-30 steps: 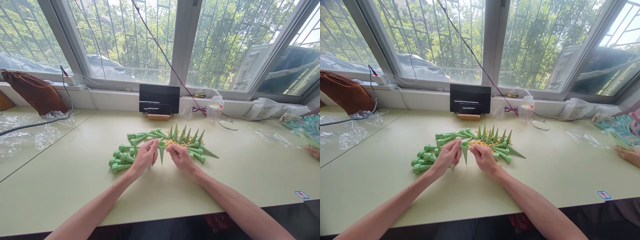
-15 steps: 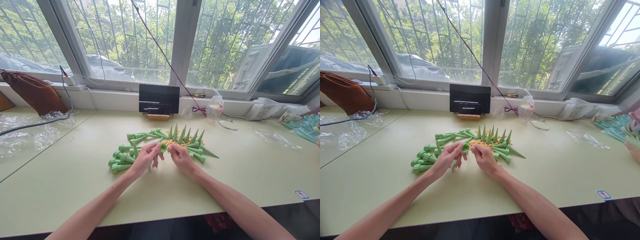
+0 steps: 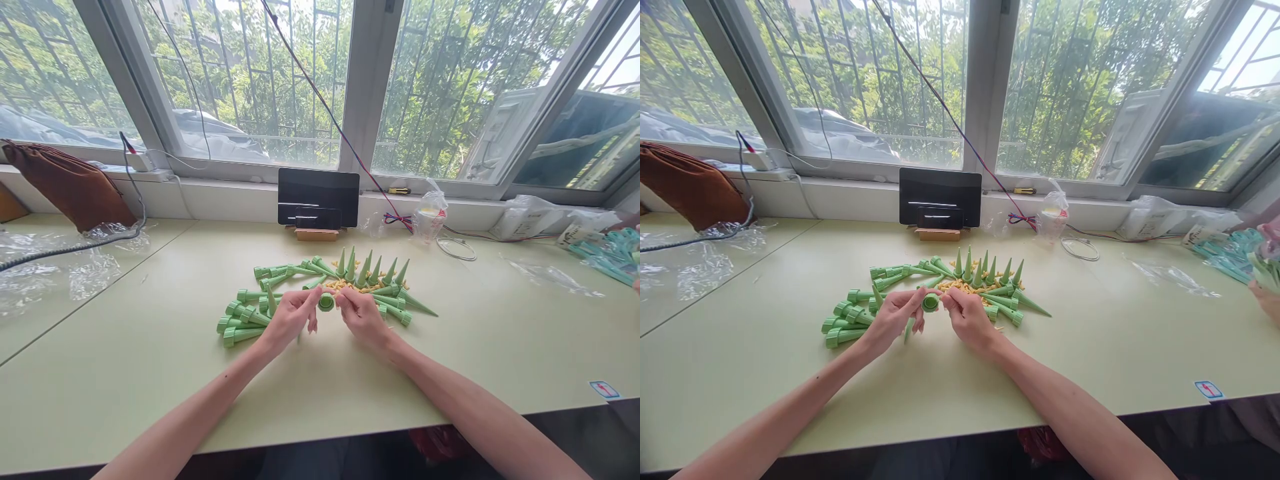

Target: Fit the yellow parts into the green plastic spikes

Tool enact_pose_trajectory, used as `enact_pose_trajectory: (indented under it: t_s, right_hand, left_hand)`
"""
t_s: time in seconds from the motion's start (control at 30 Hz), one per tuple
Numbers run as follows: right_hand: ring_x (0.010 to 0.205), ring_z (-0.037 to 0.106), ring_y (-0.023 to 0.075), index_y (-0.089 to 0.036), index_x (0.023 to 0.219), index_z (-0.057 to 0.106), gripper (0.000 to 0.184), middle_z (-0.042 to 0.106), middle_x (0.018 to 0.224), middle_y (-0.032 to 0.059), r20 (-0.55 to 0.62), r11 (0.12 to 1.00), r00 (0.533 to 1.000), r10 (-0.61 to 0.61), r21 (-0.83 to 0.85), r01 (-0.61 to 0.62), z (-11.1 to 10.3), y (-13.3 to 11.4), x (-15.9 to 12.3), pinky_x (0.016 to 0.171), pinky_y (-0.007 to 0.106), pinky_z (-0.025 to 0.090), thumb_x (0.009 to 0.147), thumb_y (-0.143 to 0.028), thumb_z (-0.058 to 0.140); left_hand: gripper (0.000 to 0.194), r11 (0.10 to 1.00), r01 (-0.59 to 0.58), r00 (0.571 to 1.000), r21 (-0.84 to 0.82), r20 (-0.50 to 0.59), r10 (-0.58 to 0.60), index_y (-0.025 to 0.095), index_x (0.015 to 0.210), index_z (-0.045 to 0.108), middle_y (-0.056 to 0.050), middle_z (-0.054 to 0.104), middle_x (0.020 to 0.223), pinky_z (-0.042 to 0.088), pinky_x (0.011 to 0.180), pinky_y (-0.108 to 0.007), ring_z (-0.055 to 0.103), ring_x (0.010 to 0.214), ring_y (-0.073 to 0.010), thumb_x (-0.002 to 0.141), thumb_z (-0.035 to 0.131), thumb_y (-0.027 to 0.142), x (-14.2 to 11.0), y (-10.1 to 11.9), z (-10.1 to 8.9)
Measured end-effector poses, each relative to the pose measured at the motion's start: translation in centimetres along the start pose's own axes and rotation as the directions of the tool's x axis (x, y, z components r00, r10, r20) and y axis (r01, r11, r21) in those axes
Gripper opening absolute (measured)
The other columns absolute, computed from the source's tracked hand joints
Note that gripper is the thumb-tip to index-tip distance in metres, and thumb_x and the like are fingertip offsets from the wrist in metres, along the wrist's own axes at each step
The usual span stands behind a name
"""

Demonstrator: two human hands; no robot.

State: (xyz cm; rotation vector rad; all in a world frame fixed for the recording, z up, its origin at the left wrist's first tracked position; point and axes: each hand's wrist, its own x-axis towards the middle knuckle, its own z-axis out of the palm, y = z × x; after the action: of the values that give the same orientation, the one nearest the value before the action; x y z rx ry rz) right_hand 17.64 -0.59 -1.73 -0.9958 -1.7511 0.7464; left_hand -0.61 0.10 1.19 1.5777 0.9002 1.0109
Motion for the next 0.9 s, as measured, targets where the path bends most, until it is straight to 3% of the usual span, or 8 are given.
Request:
enact_pose_trajectory:
  t_s: [0.13, 0.3, 0.53, 0.77, 0.9]
  right_hand:
    - [0.049, 0.033, 0.0115, -0.022, 0.069, 0.043, 0.04, 0.037, 0.055, -0.0046, -0.002, 1.0, 1.0, -0.002, 0.0, 0.002, 0.01, -0.02, -0.02, 0.05, 0.026, 0.031, 0.1, -0.047, 0.041]
    - [0.05, 0.034, 0.0111, -0.021, 0.071, 0.044, 0.037, 0.037, 0.055, -0.0051, -0.019, 1.0, 1.0, 0.004, 0.009, -0.004, 0.02, 0.44, 0.0, 0.05, 0.025, 0.03, 0.1, -0.043, 0.042]
    - [0.049, 0.035, 0.0111, -0.021, 0.071, 0.046, 0.034, 0.038, 0.054, -0.005, -0.034, 1.0, 0.999, 0.008, 0.014, -0.008, 0.03, 0.89, 0.06, 0.05, 0.025, 0.03, 0.1, -0.039, 0.044]
    - [0.048, 0.034, 0.0109, -0.021, 0.072, 0.045, 0.034, 0.037, 0.052, -0.0057, -0.032, 1.0, 0.999, 0.021, 0.014, -0.02, 0.02, 0.72, 0.04, 0.049, 0.025, 0.029, 0.1, -0.04, 0.043]
    - [0.048, 0.034, 0.0108, -0.021, 0.072, 0.044, 0.034, 0.036, 0.051, -0.0062, -0.035, 1.0, 0.999, 0.026, 0.017, -0.025, -0.03, 0.68, 0.08, 0.049, 0.025, 0.029, 0.101, -0.04, 0.042]
  left_hand:
    - [0.038, 1.0, 0.01, 1.0, 0.024, -0.009, -0.01, 0.017, 0.095, 0.076, 0.005, 0.051, 0.041, 0.048, 0.054, -0.025, 0.052, 0.04, -0.0109, 0.092, 0.057, 0.049, -0.06, 0.21, 0.08]
    - [0.038, 1.0, 0.013, 1.0, 0.012, 0.015, -0.013, 0.018, 0.113, 0.069, 0.006, 0.052, 0.045, 0.049, 0.053, -0.025, 0.051, 0.04, -0.0103, 0.092, 0.057, 0.048, -0.18, 0.3, 0.06]
    - [0.045, 1.0, 0.017, 1.0, 0.006, 0.015, -0.017, 0.023, 0.128, 0.054, -0.001, 0.065, 0.089, 0.051, 0.049, -0.025, 0.055, 0.041, -0.0063, 0.09, 0.062, 0.046, -0.23, 0.55, 0.12]
    - [0.05, 0.999, 0.03, 0.999, -0.022, 0.017, -0.03, 0.025, 0.131, 0.045, -0.003, 0.061, 0.1, 0.054, 0.047, -0.027, 0.054, 0.04, -0.0052, 0.089, 0.063, 0.046, -0.21, 0.4, 0.13]
    - [0.052, 0.999, 0.05, 0.999, -0.012, 0.018, -0.05, 0.022, 0.131, 0.045, -0.011, 0.061, 0.117, 0.055, 0.048, -0.029, 0.055, 0.04, -0.0043, 0.088, 0.064, 0.045, -0.15, 0.19, 0.1]
